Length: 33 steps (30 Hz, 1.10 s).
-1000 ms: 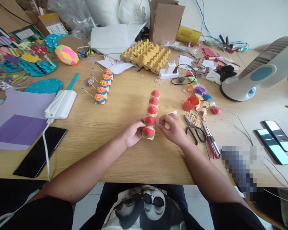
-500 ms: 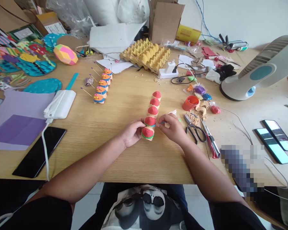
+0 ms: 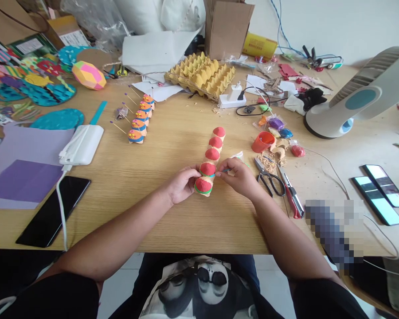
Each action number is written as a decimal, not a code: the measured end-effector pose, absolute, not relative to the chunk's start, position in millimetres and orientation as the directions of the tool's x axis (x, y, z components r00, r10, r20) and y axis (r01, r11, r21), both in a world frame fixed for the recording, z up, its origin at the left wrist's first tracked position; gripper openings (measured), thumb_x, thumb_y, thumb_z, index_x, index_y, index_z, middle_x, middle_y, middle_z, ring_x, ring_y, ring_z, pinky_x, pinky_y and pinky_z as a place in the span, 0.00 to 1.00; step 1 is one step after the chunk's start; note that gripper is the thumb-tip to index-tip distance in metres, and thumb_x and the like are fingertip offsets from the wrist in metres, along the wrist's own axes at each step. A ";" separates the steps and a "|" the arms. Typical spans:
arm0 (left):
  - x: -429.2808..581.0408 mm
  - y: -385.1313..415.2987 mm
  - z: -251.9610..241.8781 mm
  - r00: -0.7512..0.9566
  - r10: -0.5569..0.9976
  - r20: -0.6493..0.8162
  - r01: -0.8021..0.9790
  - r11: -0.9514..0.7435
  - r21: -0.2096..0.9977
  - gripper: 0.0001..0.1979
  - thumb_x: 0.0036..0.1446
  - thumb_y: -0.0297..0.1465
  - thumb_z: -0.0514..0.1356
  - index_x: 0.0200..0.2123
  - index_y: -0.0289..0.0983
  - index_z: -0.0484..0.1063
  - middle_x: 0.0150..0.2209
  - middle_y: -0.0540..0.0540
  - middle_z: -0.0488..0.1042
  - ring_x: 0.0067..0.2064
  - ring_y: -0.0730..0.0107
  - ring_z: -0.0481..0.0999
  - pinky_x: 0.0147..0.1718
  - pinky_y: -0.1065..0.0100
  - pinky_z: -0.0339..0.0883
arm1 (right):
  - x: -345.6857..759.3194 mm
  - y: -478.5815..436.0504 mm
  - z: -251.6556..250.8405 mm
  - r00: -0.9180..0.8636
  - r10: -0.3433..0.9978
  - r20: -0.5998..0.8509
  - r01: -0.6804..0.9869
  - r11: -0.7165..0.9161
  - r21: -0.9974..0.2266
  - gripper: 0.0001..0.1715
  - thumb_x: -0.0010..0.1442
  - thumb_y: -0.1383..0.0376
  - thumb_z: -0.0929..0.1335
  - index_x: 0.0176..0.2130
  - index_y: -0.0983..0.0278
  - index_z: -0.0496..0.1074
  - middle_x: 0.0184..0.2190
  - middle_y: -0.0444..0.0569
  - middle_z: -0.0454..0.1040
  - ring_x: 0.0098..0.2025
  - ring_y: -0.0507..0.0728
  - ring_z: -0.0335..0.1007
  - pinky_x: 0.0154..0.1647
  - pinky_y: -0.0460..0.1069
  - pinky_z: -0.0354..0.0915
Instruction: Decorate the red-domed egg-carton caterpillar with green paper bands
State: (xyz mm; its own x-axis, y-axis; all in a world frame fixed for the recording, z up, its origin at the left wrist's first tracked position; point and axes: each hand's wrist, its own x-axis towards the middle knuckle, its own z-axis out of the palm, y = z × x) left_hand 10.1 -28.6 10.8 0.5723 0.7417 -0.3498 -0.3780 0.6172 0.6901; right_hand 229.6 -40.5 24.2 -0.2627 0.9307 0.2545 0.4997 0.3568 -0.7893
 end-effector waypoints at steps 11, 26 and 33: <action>9.7 -29.5 13.6 0.586 0.727 -0.359 -0.346 0.624 0.700 0.11 0.51 0.25 0.60 0.40 0.32 0.76 0.30 0.44 0.75 0.30 0.65 0.75 0.24 0.64 0.75 | 230.2 -39.9 24.1 -0.276 0.933 0.231 0.465 0.340 -0.818 0.12 0.62 0.57 0.73 0.32 0.61 0.72 0.31 0.46 0.75 0.36 0.56 0.70 0.41 0.53 0.65; 9.3 -25.4 11.2 0.548 0.753 -0.365 -0.415 0.623 0.663 0.08 0.56 0.24 0.57 0.37 0.33 0.75 0.29 0.45 0.75 0.31 0.65 0.74 0.28 0.66 0.69 | 233.1 -41.1 28.5 -0.153 0.936 0.317 0.430 0.352 -0.831 0.16 0.63 0.52 0.72 0.33 0.60 0.69 0.29 0.45 0.71 0.32 0.55 0.64 0.36 0.51 0.61; 10.0 -25.8 8.1 0.520 0.768 -0.374 -0.429 0.613 0.664 0.08 0.54 0.24 0.59 0.36 0.35 0.76 0.31 0.46 0.77 0.33 0.65 0.75 0.29 0.67 0.70 | 220.9 -50.1 32.0 -0.263 0.859 0.439 0.559 0.506 -0.657 0.09 0.63 0.64 0.71 0.31 0.59 0.68 0.26 0.44 0.71 0.33 0.57 0.66 0.39 0.53 0.62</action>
